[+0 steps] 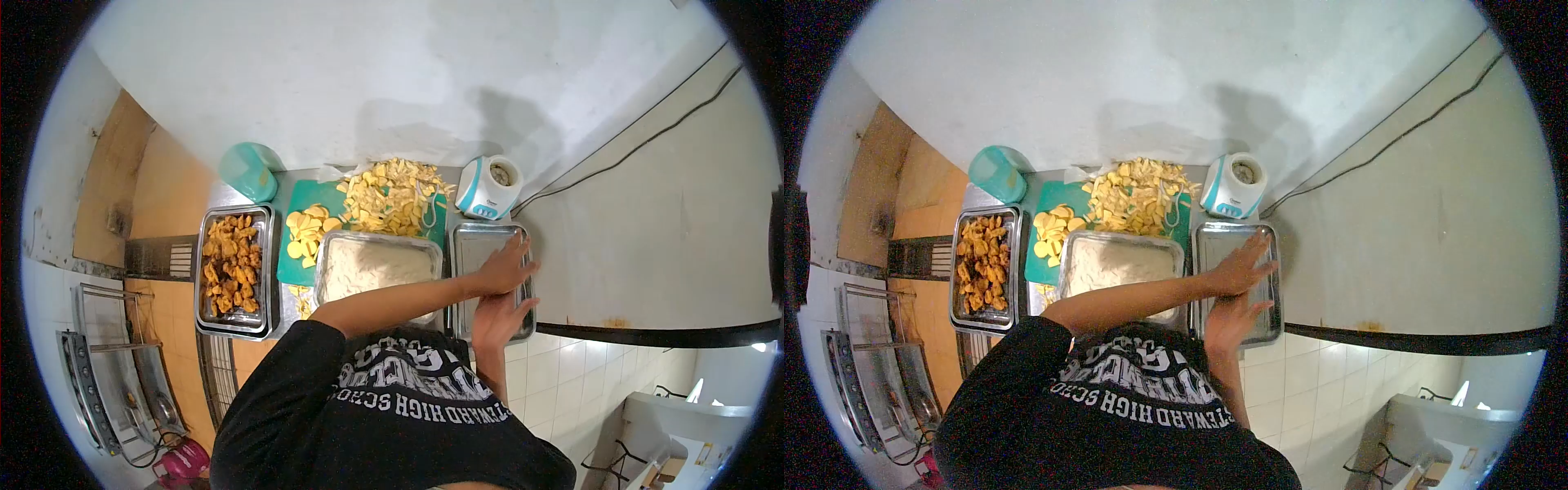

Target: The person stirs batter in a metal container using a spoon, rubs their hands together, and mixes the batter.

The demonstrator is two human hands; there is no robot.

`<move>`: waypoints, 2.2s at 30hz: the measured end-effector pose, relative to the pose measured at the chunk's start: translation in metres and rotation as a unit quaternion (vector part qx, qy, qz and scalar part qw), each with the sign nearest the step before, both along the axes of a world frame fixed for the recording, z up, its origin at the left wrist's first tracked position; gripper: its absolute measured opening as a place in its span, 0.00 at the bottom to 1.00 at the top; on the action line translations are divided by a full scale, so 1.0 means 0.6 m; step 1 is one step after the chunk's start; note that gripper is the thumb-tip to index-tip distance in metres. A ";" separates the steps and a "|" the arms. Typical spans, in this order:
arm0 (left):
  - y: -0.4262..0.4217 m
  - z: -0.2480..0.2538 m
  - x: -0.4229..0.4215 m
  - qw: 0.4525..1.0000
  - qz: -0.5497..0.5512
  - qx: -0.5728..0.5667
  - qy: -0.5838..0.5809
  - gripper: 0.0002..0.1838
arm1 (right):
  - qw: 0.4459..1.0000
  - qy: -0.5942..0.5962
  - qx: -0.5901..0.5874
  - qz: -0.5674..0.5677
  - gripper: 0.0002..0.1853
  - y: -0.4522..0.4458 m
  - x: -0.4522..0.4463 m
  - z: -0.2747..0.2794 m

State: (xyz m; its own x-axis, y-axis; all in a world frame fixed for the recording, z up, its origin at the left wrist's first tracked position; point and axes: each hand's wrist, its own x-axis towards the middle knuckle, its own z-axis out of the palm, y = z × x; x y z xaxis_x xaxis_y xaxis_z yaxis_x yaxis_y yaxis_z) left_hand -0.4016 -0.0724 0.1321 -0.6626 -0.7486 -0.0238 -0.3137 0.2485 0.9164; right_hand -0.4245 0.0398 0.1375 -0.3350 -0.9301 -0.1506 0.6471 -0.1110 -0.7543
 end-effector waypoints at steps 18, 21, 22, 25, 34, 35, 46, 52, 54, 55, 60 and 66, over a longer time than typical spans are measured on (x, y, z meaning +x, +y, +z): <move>0.055 0.030 -0.026 0.983 -0.096 -0.105 -0.113 0.39 | 0.994 -0.077 -0.026 -0.075 0.48 -0.010 -0.030 0.021; 0.048 0.022 -0.014 0.982 -0.100 -0.132 -0.087 0.41 | 0.983 -0.148 0.031 -0.105 0.47 0.003 -0.016 0.035; 0.051 0.026 -0.012 0.982 -0.108 -0.132 -0.086 0.41 | 0.982 -0.149 0.030 -0.112 0.47 0.006 -0.018 0.035; 0.067 0.048 -0.010 0.977 -0.063 -0.171 -0.109 0.44 | 0.982 -0.138 0.044 -0.122 0.48 0.013 -0.027 0.037; 0.103 0.071 0.010 0.925 -0.090 -0.368 -0.018 0.46 | 0.978 -0.096 -0.153 -0.101 0.33 0.008 -0.045 0.033; 0.102 0.076 0.013 0.920 -0.095 -0.381 -0.009 0.46 | 0.978 -0.095 -0.154 -0.101 0.33 0.006 -0.045 0.035; 0.128 0.118 0.037 0.922 -0.096 -0.376 -0.012 0.50 | 0.987 -0.071 -0.119 -0.076 0.34 -0.006 -0.026 0.015; 0.133 0.090 0.059 0.919 -0.054 -0.391 0.014 0.47 | 0.988 -0.074 -0.131 -0.029 0.35 -0.009 -0.029 -0.009; 0.123 0.091 0.066 0.914 -0.032 -0.404 0.018 0.46 | 0.984 -0.087 -0.157 -0.007 0.35 -0.018 -0.038 -0.017; 0.114 0.094 0.063 0.928 -0.046 -0.368 0.038 0.45 | 0.980 -0.098 -0.175 0.006 0.35 -0.025 -0.045 -0.023; 0.111 0.110 0.016 0.979 -0.022 -0.182 0.085 0.41 | 0.974 -0.112 -0.192 0.027 0.35 -0.050 -0.072 -0.019; 0.142 0.063 0.006 0.933 -0.032 -0.352 0.067 0.41 | 0.989 -0.102 -0.104 0.001 0.32 -0.009 -0.031 0.027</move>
State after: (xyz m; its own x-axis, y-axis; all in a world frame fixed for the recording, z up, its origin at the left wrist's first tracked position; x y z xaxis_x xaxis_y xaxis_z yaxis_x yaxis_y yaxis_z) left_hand -0.3978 0.0126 0.1701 -0.6674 -0.5068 0.5457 -0.1719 0.8178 0.5493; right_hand -0.4431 0.0346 0.1539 -0.3159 -0.9486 -0.0200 0.7843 -0.2493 -0.5680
